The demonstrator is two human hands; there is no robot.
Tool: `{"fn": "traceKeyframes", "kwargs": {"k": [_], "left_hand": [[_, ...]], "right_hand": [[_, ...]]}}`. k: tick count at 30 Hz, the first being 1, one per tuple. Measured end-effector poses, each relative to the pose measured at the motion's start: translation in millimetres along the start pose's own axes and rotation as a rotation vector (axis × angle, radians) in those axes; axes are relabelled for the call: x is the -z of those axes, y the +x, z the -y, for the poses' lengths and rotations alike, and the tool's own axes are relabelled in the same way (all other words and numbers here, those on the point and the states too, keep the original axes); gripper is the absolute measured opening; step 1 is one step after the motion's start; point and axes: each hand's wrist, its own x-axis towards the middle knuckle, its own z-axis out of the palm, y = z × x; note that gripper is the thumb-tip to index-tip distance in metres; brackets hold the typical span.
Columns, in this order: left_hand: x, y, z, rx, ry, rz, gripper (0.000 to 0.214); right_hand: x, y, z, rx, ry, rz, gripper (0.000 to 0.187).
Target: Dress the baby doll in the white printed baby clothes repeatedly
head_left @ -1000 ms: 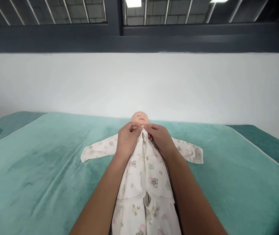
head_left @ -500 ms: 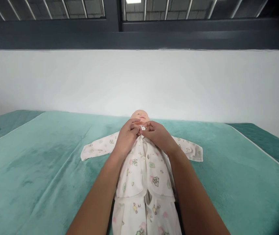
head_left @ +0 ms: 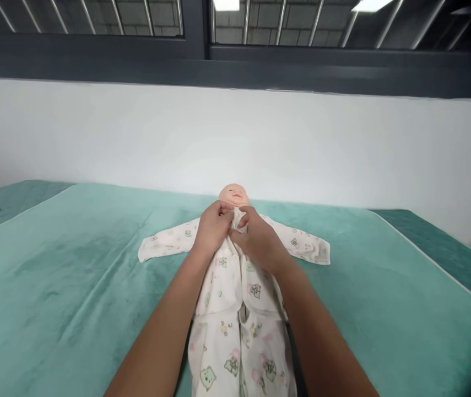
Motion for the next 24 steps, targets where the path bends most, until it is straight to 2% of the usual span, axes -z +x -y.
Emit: {"fn": "traceKeyframes", "kwargs": {"k": [2,4,7,10,13,17,21,24], "left_hand": [[-1.5,-3,1,-0.089,0.181,-0.074,0.013],[-1.1,-8,2,-0.133,0.253,-0.08,0.013],[4.2,-20,3,-0.153,0.234,-0.061,0.015],[14.3,-34,3,-0.15,0.209,-0.066,0.016],[25.5,-45,1,-0.096,0.171,0.037,0.019],[30.8,-51,-1,-0.099,0.175,0.144,0.022],[22.9,-52,-1,-0.205,0.248,0.112,0.015],[16.7,-54,-2,-0.202,0.231,0.077,0.014]], "right_hand": [[-2,-10,3,0.016,-0.05,-0.06,0.029],[-5,-19,3,0.045,-0.076,-0.094,0.028],[-11,-32,-2,0.064,-0.07,-0.118,0.029],[-16,-43,-8,0.053,-0.047,-0.201,0.019],[-19,-46,-13,0.049,0.006,-0.265,0.011],[-15,-39,-17,0.001,0.197,-0.222,0.011],[-5,-33,-18,-0.102,0.397,-0.147,0.016],[0,-31,-16,-0.137,0.518,-0.151,0.019]]}}
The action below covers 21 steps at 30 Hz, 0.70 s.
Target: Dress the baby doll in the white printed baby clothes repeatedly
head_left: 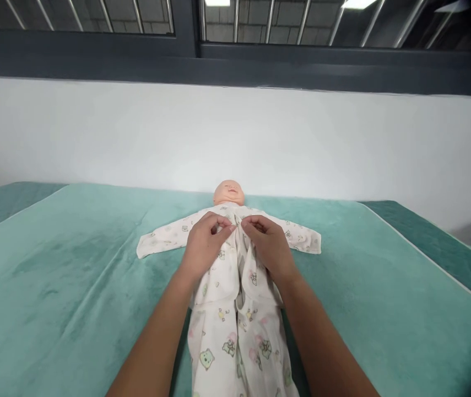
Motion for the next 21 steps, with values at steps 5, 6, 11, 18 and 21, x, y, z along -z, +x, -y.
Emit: {"fn": "traceKeyframes", "kwargs": {"k": [5,6,11,18,21], "left_hand": [[-3.4,-3,-6,0.044,-0.064,0.032,0.021],[-3.6,-4,-7,0.055,-0.078,0.041,0.022],[-5.1,-3,-7,0.124,-0.149,0.034,0.021],[-7.7,-4,-9,0.078,-0.129,0.0,0.02],[-8.3,-4,-11,0.076,-0.074,0.014,0.022]], "right_hand": [[1,1,-1,0.008,0.071,0.055,0.021],[2,1,-3,0.011,0.08,0.068,0.021],[0,0,-9,0.011,0.135,0.117,0.026],[-7,-1,-8,0.087,-0.033,0.107,0.02],[-10,-2,-7,0.14,-0.172,0.073,0.014]]}}
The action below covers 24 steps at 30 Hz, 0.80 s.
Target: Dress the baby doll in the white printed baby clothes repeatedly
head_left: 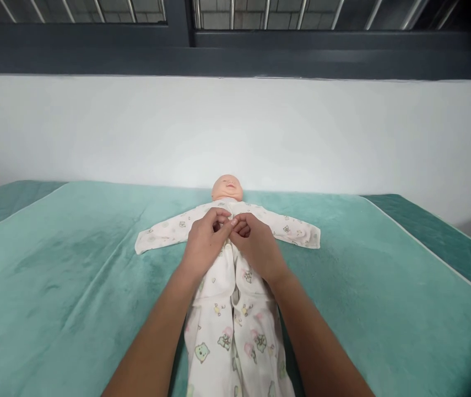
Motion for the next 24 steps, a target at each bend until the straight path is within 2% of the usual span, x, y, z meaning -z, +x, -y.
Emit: {"fn": "traceKeyframes", "kwargs": {"k": [3,7,13,16,19,22,24], "left_hand": [[0.3,0,1,0.006,-0.025,0.02,0.02],[2.0,1,4,0.036,-0.173,0.039,0.02],[9.3,3,7,0.093,-0.336,0.08,0.02],[17.9,3,4,0.071,-0.273,0.136,0.019],[28.7,0,0,0.055,-0.144,0.252,0.02],[39.1,-4,-4,0.025,-0.011,0.377,0.023],[44.5,-4,-6,-0.02,0.05,0.429,0.022]], "right_hand": [[-1,-1,1,0.015,-0.091,0.009,0.021],[0,-2,2,-0.013,-0.076,0.039,0.036],[8,-7,8,-0.01,-0.063,0.121,0.04],[16,-15,17,-0.021,-0.169,0.159,0.033],[24,-26,24,-0.053,-0.339,0.161,0.014],[31,-33,27,-0.031,-0.455,0.189,0.023],[36,-34,27,0.006,-0.448,0.223,0.029]]}}
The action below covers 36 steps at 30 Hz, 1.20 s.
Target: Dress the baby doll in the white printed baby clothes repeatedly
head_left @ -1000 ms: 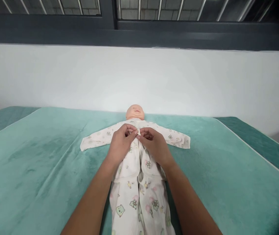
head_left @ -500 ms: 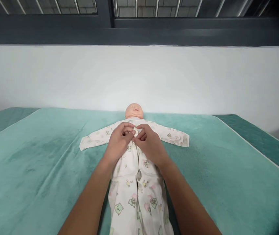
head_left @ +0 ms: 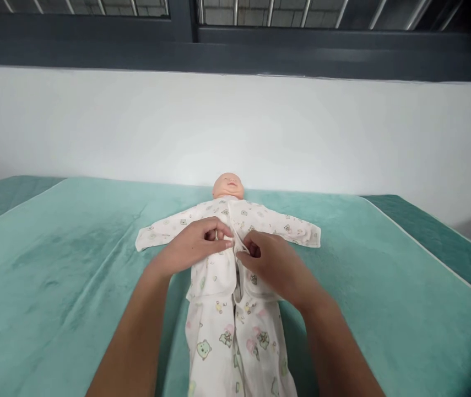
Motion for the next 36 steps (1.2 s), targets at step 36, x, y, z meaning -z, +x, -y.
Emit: {"fn": "traceKeyframes", "kwargs": {"k": [36], "left_hand": [[-8.2,1,-5,0.03,-0.362,0.073,0.014]], "right_hand": [[-11,15,-15,-0.005,0.755,0.119,0.033]]}}
